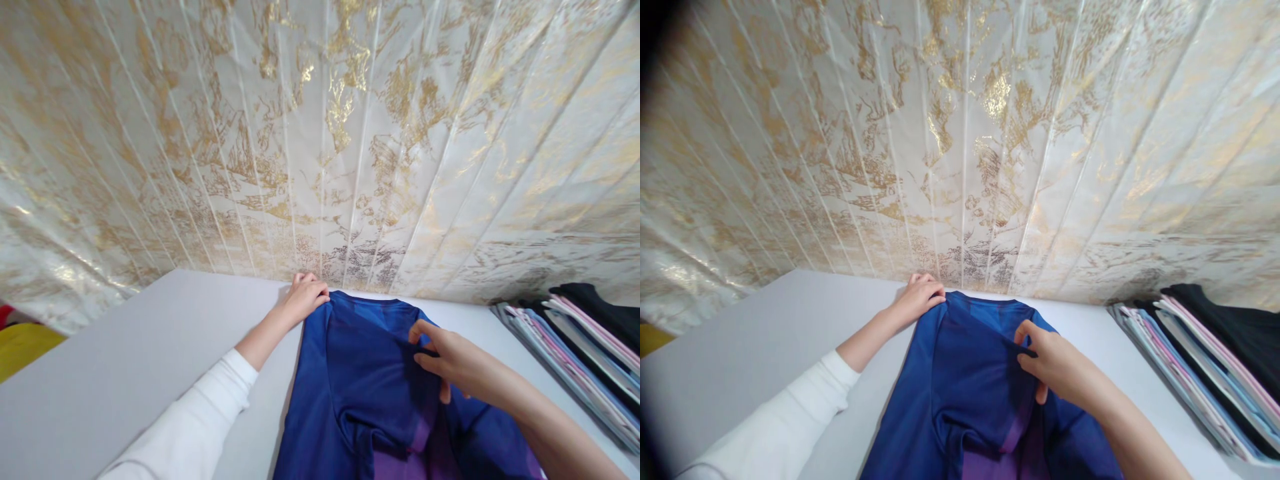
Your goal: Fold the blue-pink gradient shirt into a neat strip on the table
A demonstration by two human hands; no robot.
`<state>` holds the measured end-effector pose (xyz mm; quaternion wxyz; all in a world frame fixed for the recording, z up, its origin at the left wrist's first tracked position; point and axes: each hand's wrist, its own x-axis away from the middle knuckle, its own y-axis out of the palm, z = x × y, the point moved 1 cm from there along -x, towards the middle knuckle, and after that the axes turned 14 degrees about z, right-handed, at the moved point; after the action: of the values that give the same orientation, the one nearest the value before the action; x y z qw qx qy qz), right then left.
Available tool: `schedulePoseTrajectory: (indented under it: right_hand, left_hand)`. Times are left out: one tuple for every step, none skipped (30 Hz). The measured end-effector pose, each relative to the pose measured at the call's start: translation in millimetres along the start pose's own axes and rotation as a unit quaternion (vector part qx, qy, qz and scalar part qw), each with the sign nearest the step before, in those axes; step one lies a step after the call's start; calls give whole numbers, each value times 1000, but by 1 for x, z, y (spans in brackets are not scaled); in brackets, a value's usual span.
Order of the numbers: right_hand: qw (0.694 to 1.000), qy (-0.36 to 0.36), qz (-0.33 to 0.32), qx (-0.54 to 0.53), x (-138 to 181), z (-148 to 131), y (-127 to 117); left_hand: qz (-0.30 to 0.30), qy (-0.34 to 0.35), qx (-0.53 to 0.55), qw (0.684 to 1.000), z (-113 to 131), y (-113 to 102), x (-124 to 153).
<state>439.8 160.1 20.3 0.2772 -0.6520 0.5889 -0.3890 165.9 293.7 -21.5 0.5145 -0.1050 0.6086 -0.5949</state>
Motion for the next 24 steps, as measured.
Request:
schedulePoseTrajectory:
  right_hand:
    - [1000, 3, 2, 29, -2, 3, 3]
    - [999, 2, 1, 54, -3, 4, 6]
    - [997, -4, 1, 71, -5, 5, 8]
    - [997, -13, 1, 80, -5, 5, 11]
    - [996, -25, 2, 82, -6, 4, 12]
    - [996, -36, 3, 81, -5, 3, 14]
    - [996, -46, 7, 79, -5, 2, 15]
    - [995, -53, 13, 81, -4, 1, 15]
    - [994, -59, 19, 88, -3, 1, 16]
    - [993, -62, 26, 100, -3, 1, 17]
    - [991, -64, 32, 114, -3, 1, 18]
    - [989, -65, 39, 128, -4, 2, 19]
    - [987, -66, 46, 142, -5, 3, 20]
    - [984, -66, 52, 155, -7, 4, 22]
    - [982, -66, 58, 168, -9, 6, 23]
    - [979, -66, 63, 182, -10, 7, 24]
    - [976, -68, 67, 196, -11, 7, 24]
    - [973, -72, 71, 207, -12, 7, 25]
    - [970, -78, 75, 216, -13, 7, 26]
    - [968, -84, 79, 221, -13, 6, 26]
    - [967, -90, 84, 225, -13, 6, 26]
    - [966, -92, 88, 227, -13, 5, 26]
    - [965, -92, 92, 228, -12, 5, 26]
    - [965, -89, 97, 228, -12, 5, 26]
  left_hand:
    - [1, 3, 1, 1000, -1, 2, -1]
    - [1, 5, 2, 1000, -3, 3, -1]
    - [0, 9, 5, 1000, -5, 3, -2]
    - [-2, 12, 7, 1000, -7, 3, -2]
    - [-4, 15, 10, 1000, -8, 3, -3]
    - [-6, 18, 12, 1000, -10, 2, -3]
    - [-6, 22, 14, 1000, -11, 1, -4]
    - [-4, 25, 15, 1000, -11, 0, -5]
    - [0, 29, 16, 999, -11, -1, -6]
    - [5, 34, 16, 999, -10, -1, -7]
    - [10, 39, 16, 999, -9, -1, -8]
    - [12, 43, 16, 999, -8, 0, -8]
    - [12, 48, 16, 999, -7, 2, -8]
    - [11, 52, 15, 998, -7, 3, -8]
    - [9, 54, 13, 998, -8, 5, -7]
    - [8, 55, 11, 998, -9, 7, -6]
    - [8, 55, 9, 998, -10, 8, -5]
    - [8, 55, 7, 998, -12, 9, -4]
    - [8, 55, 5, 998, -13, 10, -4]
    - [8, 54, 4, 998, -13, 9, -5]
    - [8, 53, 3, 999, -13, 8, -6]
    - [9, 50, 1, 999, -11, 6, -8]
    - [13, 44, -1, 999, -7, 3, -9]
    - [19, 37, -3, 999, 0, -1, -9]
